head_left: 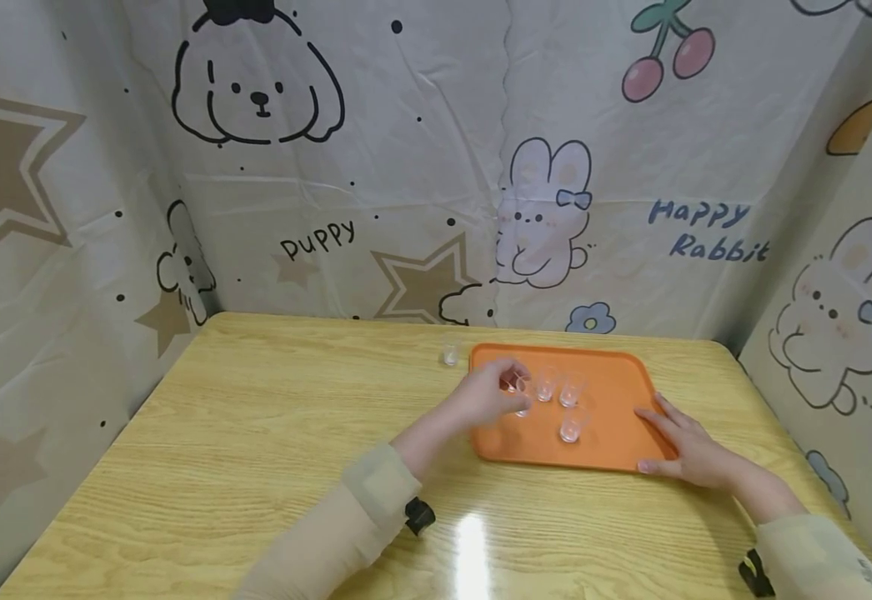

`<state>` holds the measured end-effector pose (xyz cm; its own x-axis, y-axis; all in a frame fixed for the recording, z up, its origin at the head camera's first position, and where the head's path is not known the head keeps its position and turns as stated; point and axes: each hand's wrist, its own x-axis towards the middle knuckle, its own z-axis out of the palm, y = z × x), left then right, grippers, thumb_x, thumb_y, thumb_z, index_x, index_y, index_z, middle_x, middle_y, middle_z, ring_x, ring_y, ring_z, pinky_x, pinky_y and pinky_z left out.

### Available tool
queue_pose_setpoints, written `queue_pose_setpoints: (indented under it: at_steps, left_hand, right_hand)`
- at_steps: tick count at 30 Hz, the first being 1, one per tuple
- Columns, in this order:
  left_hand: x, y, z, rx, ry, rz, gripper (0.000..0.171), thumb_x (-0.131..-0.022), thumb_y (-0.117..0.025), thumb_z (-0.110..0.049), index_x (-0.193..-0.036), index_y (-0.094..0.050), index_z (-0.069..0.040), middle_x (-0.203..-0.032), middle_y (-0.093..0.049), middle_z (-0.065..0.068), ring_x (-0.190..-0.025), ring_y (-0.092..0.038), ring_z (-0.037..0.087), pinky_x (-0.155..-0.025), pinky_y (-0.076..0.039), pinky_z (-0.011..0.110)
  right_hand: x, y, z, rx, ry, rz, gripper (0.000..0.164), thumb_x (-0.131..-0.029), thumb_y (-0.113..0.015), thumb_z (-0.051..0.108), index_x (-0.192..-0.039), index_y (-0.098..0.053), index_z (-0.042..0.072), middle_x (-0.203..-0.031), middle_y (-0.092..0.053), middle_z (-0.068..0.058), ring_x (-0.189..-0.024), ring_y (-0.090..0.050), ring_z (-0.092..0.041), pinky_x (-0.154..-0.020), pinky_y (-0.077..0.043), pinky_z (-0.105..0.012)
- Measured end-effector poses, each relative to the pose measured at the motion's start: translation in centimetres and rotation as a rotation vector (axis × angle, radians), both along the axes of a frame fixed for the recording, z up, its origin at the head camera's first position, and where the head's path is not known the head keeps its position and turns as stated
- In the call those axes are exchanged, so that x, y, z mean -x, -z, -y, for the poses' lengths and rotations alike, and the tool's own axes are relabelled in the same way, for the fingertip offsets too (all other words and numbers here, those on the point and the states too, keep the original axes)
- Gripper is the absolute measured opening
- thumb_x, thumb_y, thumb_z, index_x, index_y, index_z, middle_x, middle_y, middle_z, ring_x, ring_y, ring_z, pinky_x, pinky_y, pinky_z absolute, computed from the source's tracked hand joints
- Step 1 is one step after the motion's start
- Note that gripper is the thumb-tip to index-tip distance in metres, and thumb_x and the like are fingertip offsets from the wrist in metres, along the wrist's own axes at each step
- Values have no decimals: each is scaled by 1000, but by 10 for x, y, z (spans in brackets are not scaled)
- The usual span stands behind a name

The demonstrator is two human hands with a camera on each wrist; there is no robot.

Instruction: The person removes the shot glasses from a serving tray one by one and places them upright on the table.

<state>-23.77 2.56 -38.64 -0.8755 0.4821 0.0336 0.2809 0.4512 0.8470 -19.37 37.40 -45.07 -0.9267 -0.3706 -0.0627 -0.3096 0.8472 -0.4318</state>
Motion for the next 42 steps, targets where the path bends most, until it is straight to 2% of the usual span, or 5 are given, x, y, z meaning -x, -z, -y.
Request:
queue_pose_setpoints:
  at_steps: [7, 11, 24, 32, 42]
  left_hand:
    - [3, -23, 25, 0, -31, -4, 35, -85, -70, -16, -117, -59, -8, -101, -60, 1, -102, -54, 25, -87, -43, 33]
    - [7, -32, 40, 10, -52, -3, 36, -86, -70, -20, -119, -58, -10, -103, -59, 1, -104, -53, 24, -85, -46, 34]
    - [33, -45, 82, -65, -249, -38, 35, -85, -70, -19, -116, -57, -12, -107, -58, 3, -111, -50, 23, -97, -42, 38]
    - [52, -39, 102, -125, -330, -39, 36, -85, -70, -16, -118, -56, -9, -116, -55, 7, -113, -48, 24, -98, -41, 39]
    - [75, -5, 116, -178, -424, -62, 36, -86, -68, -14, -119, -55, -7, -121, -55, 10, -117, -47, 28, -103, -38, 40]
  right_hand:
    - [1, 2, -2, 4, 0, 6, 85, -79, -73, 39, -142, -32, 1, -150, -7, -33, -128, -15, -60, -92, -21, -75]
    - [1, 2, -3, 2, 0, 2, 84, -79, -73, 39, -142, -33, 1, -150, -7, -34, -128, -15, -60, -93, -22, -75]
    - [-1, -1, 1, -14, -5, 0, 83, -78, -74, 38, -140, -35, -2, -148, -11, -36, -128, -16, -60, -93, -21, -74]
    - [-1, -2, 1, -22, -9, 4, 83, -78, -74, 37, -140, -35, -2, -148, -11, -37, -128, -16, -61, -93, -22, -74]
    - [1, -2, 1, -30, -8, -1, 83, -78, -74, 38, -140, -35, -1, -148, -12, -36, -127, -17, -61, -92, -22, -74]
